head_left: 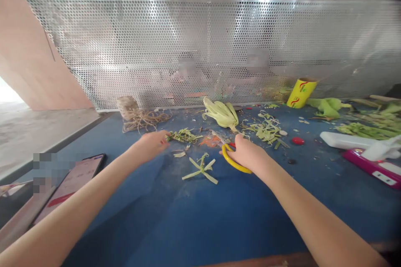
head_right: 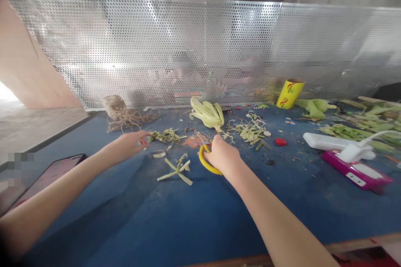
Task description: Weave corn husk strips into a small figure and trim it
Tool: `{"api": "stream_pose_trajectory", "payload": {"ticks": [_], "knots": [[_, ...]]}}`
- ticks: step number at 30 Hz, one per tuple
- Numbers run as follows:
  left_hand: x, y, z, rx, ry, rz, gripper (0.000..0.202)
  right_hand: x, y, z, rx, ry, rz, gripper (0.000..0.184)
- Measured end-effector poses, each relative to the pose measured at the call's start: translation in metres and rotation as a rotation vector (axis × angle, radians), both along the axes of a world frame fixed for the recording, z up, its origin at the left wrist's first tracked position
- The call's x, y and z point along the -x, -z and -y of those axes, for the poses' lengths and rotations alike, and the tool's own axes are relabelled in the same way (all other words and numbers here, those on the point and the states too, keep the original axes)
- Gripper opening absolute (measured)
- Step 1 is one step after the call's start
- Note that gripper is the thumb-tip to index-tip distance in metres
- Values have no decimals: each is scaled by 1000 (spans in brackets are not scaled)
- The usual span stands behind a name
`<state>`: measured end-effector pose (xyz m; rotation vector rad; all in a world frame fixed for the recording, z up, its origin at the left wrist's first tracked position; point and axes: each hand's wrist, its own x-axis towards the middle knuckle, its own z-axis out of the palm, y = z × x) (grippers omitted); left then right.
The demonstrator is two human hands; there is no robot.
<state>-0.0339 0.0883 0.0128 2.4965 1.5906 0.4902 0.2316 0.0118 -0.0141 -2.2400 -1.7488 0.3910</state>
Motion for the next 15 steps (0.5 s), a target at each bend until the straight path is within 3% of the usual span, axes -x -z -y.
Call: {"api": "stream_pose_trajectory", "payload": {"ticks": [2, 4, 15], "knots": [[-7, 7, 11, 64, 111, -126, 35, 2, 1, 1, 25, 1, 32, 37], [-11, 12, 16, 59, 143, -208, 46, 3, 2, 2, 43, -5, 55, 34], [-14, 22, 15, -35, 99, -372, 57, 5, 9, 1, 81, -82, 142, 26]]}}
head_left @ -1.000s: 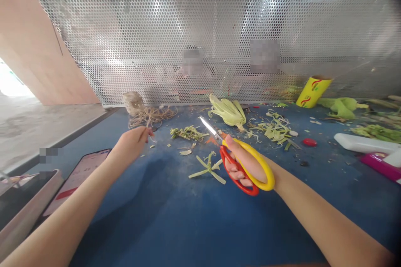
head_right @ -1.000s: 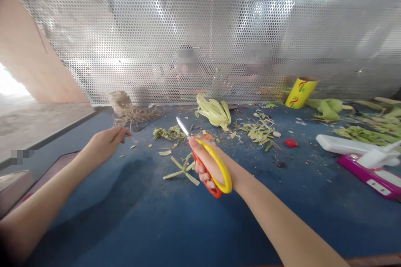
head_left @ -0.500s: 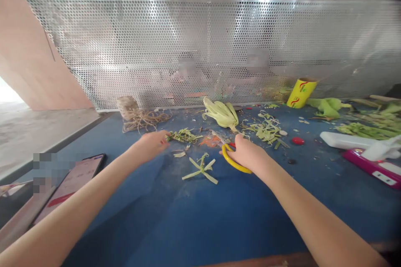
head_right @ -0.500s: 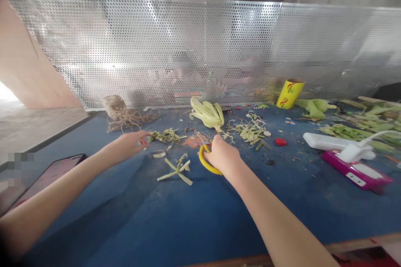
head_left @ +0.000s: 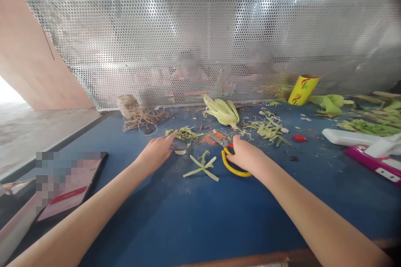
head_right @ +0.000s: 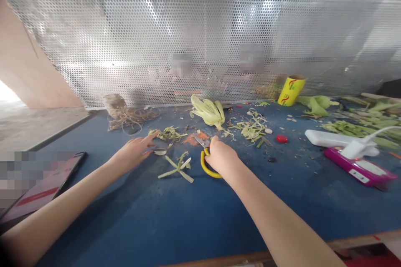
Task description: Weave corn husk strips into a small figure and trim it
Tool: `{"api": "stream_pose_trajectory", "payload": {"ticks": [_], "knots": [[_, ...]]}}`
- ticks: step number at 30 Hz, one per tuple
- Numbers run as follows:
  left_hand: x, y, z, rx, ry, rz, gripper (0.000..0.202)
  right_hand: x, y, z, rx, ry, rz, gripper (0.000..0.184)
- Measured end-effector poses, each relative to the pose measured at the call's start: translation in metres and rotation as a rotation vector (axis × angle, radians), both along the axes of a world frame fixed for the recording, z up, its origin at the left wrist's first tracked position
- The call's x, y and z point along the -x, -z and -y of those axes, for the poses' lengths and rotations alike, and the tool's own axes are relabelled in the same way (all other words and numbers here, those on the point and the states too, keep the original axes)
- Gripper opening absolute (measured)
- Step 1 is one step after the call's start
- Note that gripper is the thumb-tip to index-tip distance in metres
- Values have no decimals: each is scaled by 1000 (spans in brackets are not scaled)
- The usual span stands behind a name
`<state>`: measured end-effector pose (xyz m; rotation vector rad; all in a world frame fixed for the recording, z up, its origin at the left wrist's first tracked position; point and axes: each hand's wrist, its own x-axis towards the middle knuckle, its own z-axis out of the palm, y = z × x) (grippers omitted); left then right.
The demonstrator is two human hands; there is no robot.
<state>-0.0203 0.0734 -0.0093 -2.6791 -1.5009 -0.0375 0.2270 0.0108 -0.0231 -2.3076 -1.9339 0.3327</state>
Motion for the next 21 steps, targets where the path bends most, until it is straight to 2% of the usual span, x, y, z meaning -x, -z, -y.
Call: {"api": "stream_pose_trajectory", "payload": {"ticks": [5, 12, 16, 21], "knots": [[0, 3, -1, -12, 18, -13, 51, 1, -3, 2, 22, -45, 52, 27], [-2, 10, -2, -18, 27, 82, 51, 0, -3, 2, -51, -131, 105, 26], [-1, 6, -1, -36, 12, 224, 46, 0, -2, 1, -116, -147, 125, 23], [2, -8, 10, -43, -68, 505, 35, 2, -13, 4, -279, -207, 109, 18]]}}
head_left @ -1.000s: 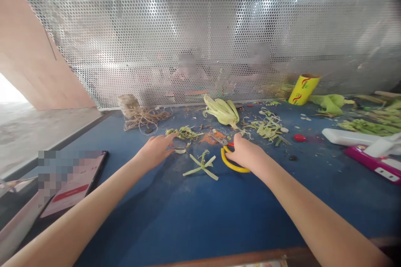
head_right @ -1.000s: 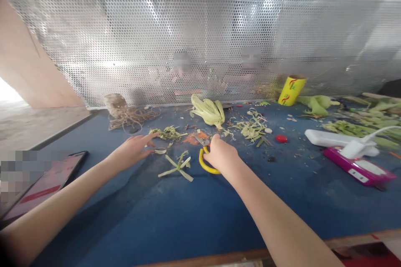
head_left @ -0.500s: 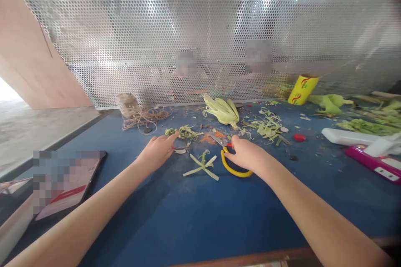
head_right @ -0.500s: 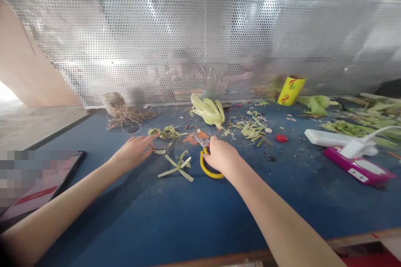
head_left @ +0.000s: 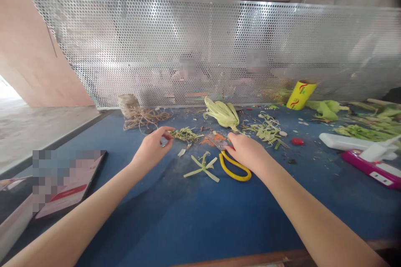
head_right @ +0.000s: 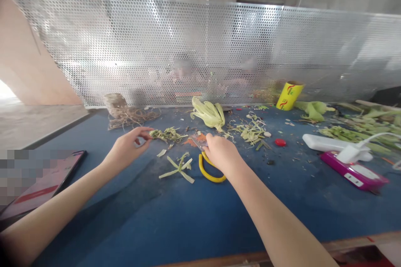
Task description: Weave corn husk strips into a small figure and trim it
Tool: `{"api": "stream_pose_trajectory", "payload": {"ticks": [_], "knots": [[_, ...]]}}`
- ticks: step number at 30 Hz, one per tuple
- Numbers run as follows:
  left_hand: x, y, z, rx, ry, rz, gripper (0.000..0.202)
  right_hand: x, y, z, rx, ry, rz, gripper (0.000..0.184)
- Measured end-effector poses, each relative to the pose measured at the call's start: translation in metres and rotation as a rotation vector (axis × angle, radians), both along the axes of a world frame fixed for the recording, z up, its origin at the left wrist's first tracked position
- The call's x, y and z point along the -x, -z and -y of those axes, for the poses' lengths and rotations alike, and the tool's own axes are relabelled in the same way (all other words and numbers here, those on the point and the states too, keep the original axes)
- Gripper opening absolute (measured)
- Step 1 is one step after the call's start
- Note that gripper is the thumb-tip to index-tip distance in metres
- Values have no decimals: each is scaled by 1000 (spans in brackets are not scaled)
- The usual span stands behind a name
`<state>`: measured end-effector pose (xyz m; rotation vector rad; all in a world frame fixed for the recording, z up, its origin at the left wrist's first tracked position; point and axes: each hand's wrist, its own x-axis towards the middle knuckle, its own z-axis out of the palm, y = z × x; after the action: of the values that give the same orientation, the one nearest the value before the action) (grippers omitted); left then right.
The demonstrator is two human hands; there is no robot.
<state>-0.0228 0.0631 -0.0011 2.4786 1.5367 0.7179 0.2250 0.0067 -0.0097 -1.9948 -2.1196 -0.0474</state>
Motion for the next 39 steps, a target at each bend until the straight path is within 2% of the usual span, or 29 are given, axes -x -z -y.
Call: {"api": "stream_pose_trajectory", "payload": {"ticks": [3, 5, 7, 9, 12, 14, 17, 18, 20, 23, 25, 27, 30, 32, 35, 39], "knots": [[-5, -4, 13, 117, 80, 131, 33, 6, -5, 4, -111, -126, -66, 29], [-12, -4, 22, 300, 192, 304, 36, 12, -5, 8, -201, -310, -224, 37], [-18, -4, 32, 466, 270, 477, 41, 16, -2, 10, -279, -503, -359, 33], [-22, -4, 38, 522, 292, 533, 43, 19, 1, 11, -329, -614, -408, 22], [-15, -5, 38, 464, 272, 479, 40, 18, 2, 9, -322, -572, -418, 17], [-5, -4, 29, 336, 189, 369, 36, 15, 0, 7, -271, -483, -424, 17], [12, 1, 12, 115, 15, -2, 28, 11, -3, 7, -103, -413, -412, 17], [15, 4, 7, 92, 9, -111, 25, 11, -4, 8, -27, -406, -404, 21], [15, 8, 5, 97, 14, -156, 21, 10, -4, 9, 108, -405, -382, 26], [5, 11, 17, 33, 50, -137, 27, 10, 0, 8, 198, -414, -348, 20], [-6, 12, 30, -62, 209, -124, 32, 10, 3, 7, 206, -424, -341, 12], [-15, 15, 42, -52, 327, -154, 36, 11, 5, 7, 194, -440, -347, 7], [-21, 22, 49, 0, 322, -174, 48, 15, 4, 9, 176, -499, -363, 10], [-22, 28, 47, 41, 350, -176, 43, 18, 3, 11, 164, -547, -380, 12], [-21, 30, 42, 59, 408, -212, 23, 20, 4, 12, 171, -602, -391, 13], [-18, 21, 44, 28, 420, -228, 21, 16, 5, 8, 178, -511, -321, 12]]}}
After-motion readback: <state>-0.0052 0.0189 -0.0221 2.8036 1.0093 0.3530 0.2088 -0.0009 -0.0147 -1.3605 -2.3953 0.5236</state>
